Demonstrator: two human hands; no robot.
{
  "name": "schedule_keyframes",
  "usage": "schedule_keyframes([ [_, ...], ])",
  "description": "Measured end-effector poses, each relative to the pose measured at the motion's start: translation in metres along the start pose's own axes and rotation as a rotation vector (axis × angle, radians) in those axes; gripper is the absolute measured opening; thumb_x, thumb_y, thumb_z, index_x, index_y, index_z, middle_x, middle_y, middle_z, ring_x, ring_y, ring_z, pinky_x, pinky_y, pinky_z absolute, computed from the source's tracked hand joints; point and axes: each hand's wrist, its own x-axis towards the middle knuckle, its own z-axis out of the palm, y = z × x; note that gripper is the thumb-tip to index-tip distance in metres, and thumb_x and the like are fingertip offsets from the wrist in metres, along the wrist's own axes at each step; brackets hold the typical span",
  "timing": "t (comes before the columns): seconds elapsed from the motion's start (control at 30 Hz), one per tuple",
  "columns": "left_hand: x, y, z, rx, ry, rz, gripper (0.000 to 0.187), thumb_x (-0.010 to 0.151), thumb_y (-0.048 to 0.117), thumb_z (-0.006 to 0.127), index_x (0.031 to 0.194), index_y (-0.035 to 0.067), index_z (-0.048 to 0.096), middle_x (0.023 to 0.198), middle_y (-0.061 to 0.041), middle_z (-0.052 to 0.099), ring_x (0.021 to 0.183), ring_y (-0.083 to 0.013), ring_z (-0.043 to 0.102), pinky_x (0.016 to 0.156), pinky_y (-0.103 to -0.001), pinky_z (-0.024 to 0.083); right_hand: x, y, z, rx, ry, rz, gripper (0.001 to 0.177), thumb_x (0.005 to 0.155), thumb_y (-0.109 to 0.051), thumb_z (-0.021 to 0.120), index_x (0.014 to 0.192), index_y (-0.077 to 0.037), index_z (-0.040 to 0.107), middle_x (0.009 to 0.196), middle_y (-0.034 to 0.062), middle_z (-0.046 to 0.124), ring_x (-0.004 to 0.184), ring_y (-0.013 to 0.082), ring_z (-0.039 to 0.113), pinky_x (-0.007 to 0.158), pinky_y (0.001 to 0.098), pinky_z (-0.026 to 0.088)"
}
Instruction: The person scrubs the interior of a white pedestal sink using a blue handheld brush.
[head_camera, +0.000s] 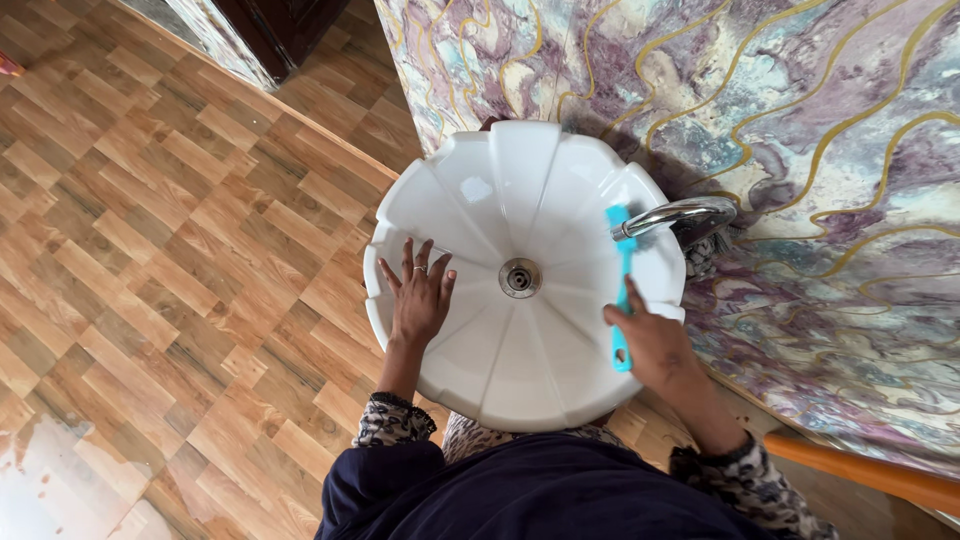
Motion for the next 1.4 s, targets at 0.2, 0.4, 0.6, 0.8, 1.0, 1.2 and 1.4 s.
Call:
schedule_keyframes([
  [0.2,0.001,0.002,-0.002,0.001,0.009,-0.020,0.059,0.111,0.049,0.024,0.135,0.012,0.064,0.157,-0.017,0.043,0.155,-0.0394,0.017,0.119,-0.073,-0.006,0.008,-0.034,0.062,0.264,-0.080,-0.309,0.005,0.100,-0.016,0.067,0.105,-0.017,0.066,0.163,0.0174,0.041,0.093,0.0264,0.075,0.083,0.0363,0.062],
  [0.4,-0.003,0.002,-0.004,0.014,-0.014,-0.019,0.058,0.110,0.048,0.026,0.134,0.013,0.065,0.156,-0.016,0.044,0.155,-0.0382,0.019,0.119,-0.073,-0.005,0.002,-0.039,-0.006,0.069,-0.026,-0.480,0.051,0.062,0.002,0.081,0.108,-0.015,0.067,0.109,0.0118,0.074,0.098,0.0304,0.073,0.083,0.0434,0.057],
  [0.6,0.002,0.000,-0.001,0.013,0.034,-0.007,0.057,0.111,0.048,0.026,0.135,0.012,0.064,0.156,-0.017,0.044,0.155,-0.0390,0.019,0.118,-0.073,-0.005,-0.025,-0.043,-0.043,-0.233,-0.106,-0.135,0.046,0.073,-0.007,0.077,0.115,-0.018,0.061,0.112,0.0151,0.071,0.092,0.0324,0.075,0.079,0.0452,0.060],
  [0.8,-0.002,0.002,-0.002,0.010,0.008,-0.006,0.054,0.111,0.046,0.028,0.135,0.012,0.064,0.156,-0.015,0.045,0.155,-0.0381,0.019,0.119,-0.073,-0.006,0.021,-0.101,0.012,-0.464,-0.115,-0.140,0.038,0.081,-0.021,0.075,0.115,-0.009,0.062,0.134,0.0393,0.051,0.083,0.0387,0.074,0.068,0.0453,0.061],
  [1.0,-0.001,0.004,-0.006,-0.019,0.009,-0.019,0.052,0.111,0.045,0.030,0.134,0.013,0.064,0.156,-0.015,0.045,0.155,-0.0386,0.020,0.119,-0.073,-0.004,-0.014,-0.077,-0.031,-0.362,-0.072,-0.159,0.027,0.078,-0.018,0.073,0.103,-0.013,0.067,0.096,0.0186,0.068,0.081,0.0355,0.072,0.072,0.0474,0.057],
  [1.2,0.000,0.002,-0.001,-0.028,0.031,0.006,0.053,0.110,0.045,0.031,0.135,0.013,0.064,0.155,-0.016,0.045,0.154,-0.0398,0.020,0.118,-0.073,-0.004,0.020,-0.088,-0.004,-0.264,-0.078,-0.320,0.030,0.071,-0.013,0.073,0.100,-0.011,0.064,0.100,0.0174,0.065,0.078,0.0366,0.071,0.071,0.0468,0.057],
  [1.4,0.001,-0.002,0.004,0.001,0.014,0.076,0.049,0.110,0.043,0.034,0.134,0.013,0.064,0.155,-0.017,0.044,0.154,-0.0397,0.021,0.118,-0.074,-0.002,-0.020,-0.062,-0.043,-0.047,-0.099,-0.358,0.028,0.081,-0.019,0.071,0.108,-0.016,0.067,0.083,0.0129,0.071,0.078,0.0330,0.071,0.070,0.0485,0.054],
])
